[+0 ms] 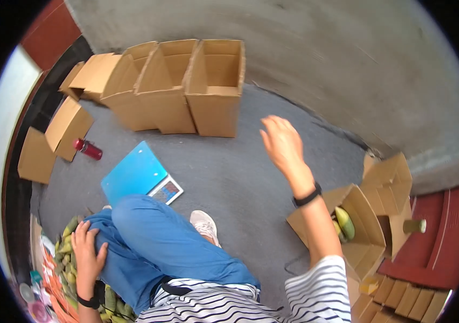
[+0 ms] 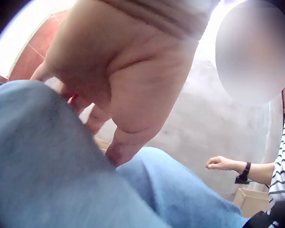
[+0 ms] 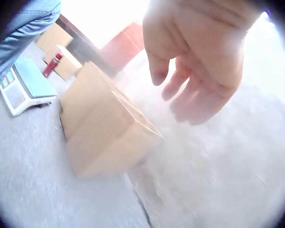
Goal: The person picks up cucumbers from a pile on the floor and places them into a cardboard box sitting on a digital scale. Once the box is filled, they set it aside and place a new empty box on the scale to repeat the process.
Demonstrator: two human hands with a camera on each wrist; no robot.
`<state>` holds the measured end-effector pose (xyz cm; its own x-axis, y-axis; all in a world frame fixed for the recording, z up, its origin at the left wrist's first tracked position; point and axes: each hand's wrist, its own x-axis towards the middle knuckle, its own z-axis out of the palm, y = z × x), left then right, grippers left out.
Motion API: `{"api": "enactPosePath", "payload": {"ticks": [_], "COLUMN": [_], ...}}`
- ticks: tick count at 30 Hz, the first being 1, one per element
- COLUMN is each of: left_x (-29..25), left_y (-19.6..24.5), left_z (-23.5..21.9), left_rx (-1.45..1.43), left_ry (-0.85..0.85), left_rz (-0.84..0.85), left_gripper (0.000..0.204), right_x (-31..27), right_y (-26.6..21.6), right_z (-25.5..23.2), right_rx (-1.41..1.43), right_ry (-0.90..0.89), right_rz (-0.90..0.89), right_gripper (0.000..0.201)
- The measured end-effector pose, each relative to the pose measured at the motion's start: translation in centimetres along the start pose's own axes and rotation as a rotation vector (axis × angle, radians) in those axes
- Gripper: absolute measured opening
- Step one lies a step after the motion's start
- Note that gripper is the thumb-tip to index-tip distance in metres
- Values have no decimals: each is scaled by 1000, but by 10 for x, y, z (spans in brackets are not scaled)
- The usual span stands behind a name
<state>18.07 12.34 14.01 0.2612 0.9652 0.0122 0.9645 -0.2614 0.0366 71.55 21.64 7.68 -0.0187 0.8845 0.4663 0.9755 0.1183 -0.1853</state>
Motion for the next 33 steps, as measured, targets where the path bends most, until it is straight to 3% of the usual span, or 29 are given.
{"api": "enactPosePath", "payload": {"ticks": [3,6,8,10,14,15,17,18,20,22,24,28,32,33], "left_x": [-6,-9,-11,-15,-14,-12,-10,-9,-12,-14,-20,-33,-38,-40], "left_y": [5,0,-3,-6,-9,-9,-10,-12,-12,-16,-19,-25,-30,-33], "left_z": [4,4,4,7,5,5,5,5,3,3,4,7,2,0], "left_rx": [68,22,11,-6,-16,-25,-45,-47,-43,-76,-72,-97,-128,-234], "left_ry": [55,58,87,110,104,99,103,120,113,135,157,200,231,204], "left_rz": [3,-31,-60,-50,-41,-34,-8,16,-10,34,8,-10,-7,26], "left_gripper": [47,47,47,46,46,45,44,43,43,44,45,46,43,41], "right_x": [89,132,141,136,91,73,40,22,7,-7,-17,-54,-90,-93], "right_y": [-15,-1,-4,-2,-59,-80,-116,-130,-161,-152,-129,-76,-53,-46], "right_z": [85,145,153,159,126,115,98,95,66,48,23,-7,26,38], "right_rx": [-140,-246,-355,-323,-337,-294,-186,83,199,651,690,124,-132,-117], "right_ry": [113,36,-440,-472,-446,-336,-464,-435,-574,-697,-642,-769,-759,-647], "right_rz": [-194,-206,-1,-144,-363,-454,-489,-409,-201,-3,-106,-398,-362,-403], "right_gripper": [35,34,27,24,23,8,15,24,25,23,30,40,34,28]}}
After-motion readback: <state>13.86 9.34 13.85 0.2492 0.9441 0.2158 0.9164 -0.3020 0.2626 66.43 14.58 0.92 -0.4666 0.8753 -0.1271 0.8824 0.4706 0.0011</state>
